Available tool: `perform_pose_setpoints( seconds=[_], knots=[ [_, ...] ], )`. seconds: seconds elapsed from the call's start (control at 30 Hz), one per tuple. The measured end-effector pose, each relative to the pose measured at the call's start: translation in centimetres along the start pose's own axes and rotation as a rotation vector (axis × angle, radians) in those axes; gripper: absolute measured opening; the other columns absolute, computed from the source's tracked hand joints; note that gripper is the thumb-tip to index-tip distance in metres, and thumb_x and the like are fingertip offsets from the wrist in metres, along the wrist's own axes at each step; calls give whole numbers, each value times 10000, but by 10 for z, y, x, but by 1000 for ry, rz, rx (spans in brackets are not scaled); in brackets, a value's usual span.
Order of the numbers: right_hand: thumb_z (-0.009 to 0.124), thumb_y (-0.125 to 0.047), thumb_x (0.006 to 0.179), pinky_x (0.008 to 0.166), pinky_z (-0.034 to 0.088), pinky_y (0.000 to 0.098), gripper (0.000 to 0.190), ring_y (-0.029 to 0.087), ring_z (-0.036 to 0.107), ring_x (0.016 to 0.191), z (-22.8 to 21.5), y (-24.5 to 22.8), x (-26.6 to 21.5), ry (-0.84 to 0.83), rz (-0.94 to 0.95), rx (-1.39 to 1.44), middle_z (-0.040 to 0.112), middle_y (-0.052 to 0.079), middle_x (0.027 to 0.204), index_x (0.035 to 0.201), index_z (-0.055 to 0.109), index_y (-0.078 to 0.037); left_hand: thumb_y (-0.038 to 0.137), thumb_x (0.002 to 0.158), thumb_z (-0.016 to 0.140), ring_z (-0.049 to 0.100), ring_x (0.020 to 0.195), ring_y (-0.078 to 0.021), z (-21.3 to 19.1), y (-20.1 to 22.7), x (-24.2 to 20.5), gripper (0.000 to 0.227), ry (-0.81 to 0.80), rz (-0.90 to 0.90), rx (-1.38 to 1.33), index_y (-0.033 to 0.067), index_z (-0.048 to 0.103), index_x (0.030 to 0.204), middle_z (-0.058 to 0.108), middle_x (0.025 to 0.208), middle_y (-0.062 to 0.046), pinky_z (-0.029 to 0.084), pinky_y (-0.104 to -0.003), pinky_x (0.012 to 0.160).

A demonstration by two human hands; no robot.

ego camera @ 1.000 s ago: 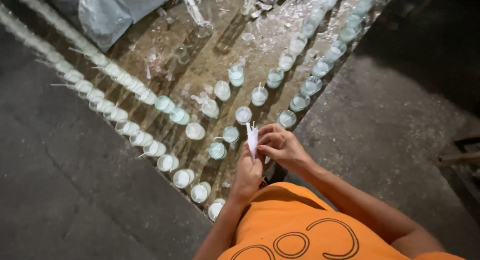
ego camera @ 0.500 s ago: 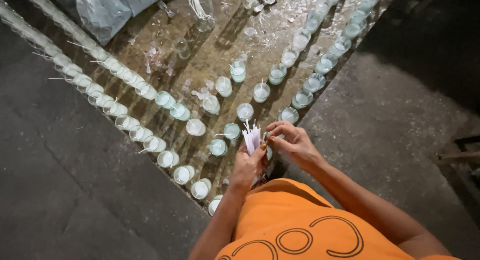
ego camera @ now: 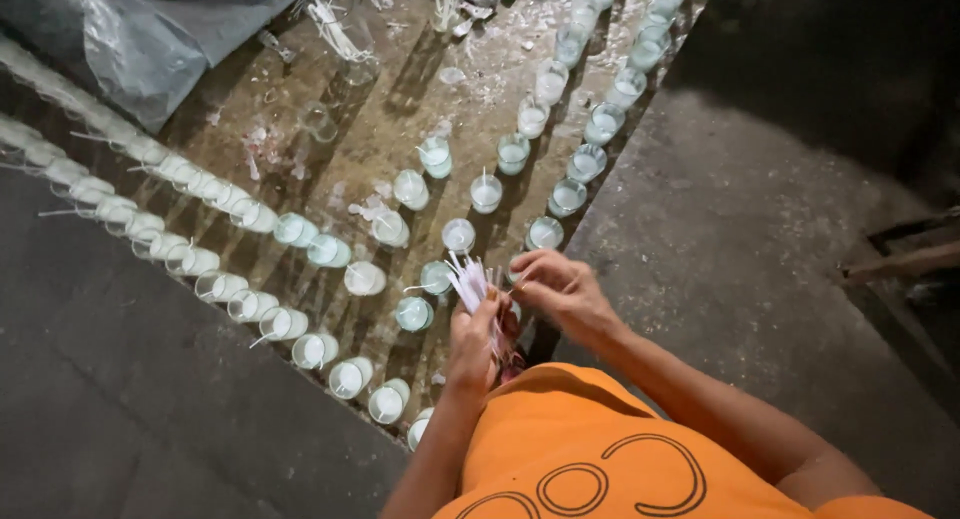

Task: Placing individual candle wicks into a large grid of glass jars arranged on a production table.

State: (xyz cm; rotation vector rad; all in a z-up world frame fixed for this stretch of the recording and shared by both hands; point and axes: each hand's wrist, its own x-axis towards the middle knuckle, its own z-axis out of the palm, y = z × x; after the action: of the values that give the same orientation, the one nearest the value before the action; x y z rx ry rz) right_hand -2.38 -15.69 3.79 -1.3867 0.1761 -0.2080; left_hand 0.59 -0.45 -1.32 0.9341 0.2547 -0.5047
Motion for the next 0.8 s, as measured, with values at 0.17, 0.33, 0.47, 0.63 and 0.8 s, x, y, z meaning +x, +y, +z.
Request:
perform_pose_setpoints(
  seconds=[0.17, 0.33, 0.47, 0.63, 0.8],
  knots=[
    [696, 12, 900, 839, 556, 346, 60, 227, 675, 931, -39, -17, 27, 213, -163, -89, 697, 158, 1046, 904, 738, -30, 87, 1012, 602, 590, 573, -162, -16, 12, 5, 61, 76, 41, 79, 65, 550, 1035, 605, 770, -85, 526, -262, 538],
    [773, 33, 929, 857, 565, 352, 89, 226, 670, 975, -106, 25, 76, 370, -360, -342, 659, 130, 1109, 964, 747, -44, 111, 1026, 615, 567, 532, -184, -42, 15, 11, 79, 112, 45, 76, 71, 548, 1037, 565, 735, -80, 490, -281, 473],
    [836, -19, 908, 834, 568, 326, 116, 214, 675, 974, -122, 55, 93, 435, -398, -562, 655, 69, 1090, 935, 773, -112, 155, 1020, 641, 582, 553, -186, -51, 13, 9, 129, 114, 48, 78, 83, 543, 1064, 587, 770, -90, 505, -279, 485],
    [862, -46, 882, 869, 531, 317, 144, 224, 657, 1009, -131, 79, 101, 427, -446, -686, 676, 42, 1074, 930, 798, -166, 169, 1017, 647, 581, 548, -185, -55, 14, 8, 141, 104, 62, 108, 87, 541, 1058, 584, 777, -90, 501, -280, 466],
    [854, -18, 859, 903, 569, 342, 172, 236, 683, 1001, -132, 85, 101, 378, -425, -774, 652, 36, 1097, 924, 785, -162, 203, 1018, 657, 592, 567, -179, -52, 14, 10, 165, 91, 68, 123, 89, 550, 1072, 596, 801, -83, 507, -273, 478]
  ],
)
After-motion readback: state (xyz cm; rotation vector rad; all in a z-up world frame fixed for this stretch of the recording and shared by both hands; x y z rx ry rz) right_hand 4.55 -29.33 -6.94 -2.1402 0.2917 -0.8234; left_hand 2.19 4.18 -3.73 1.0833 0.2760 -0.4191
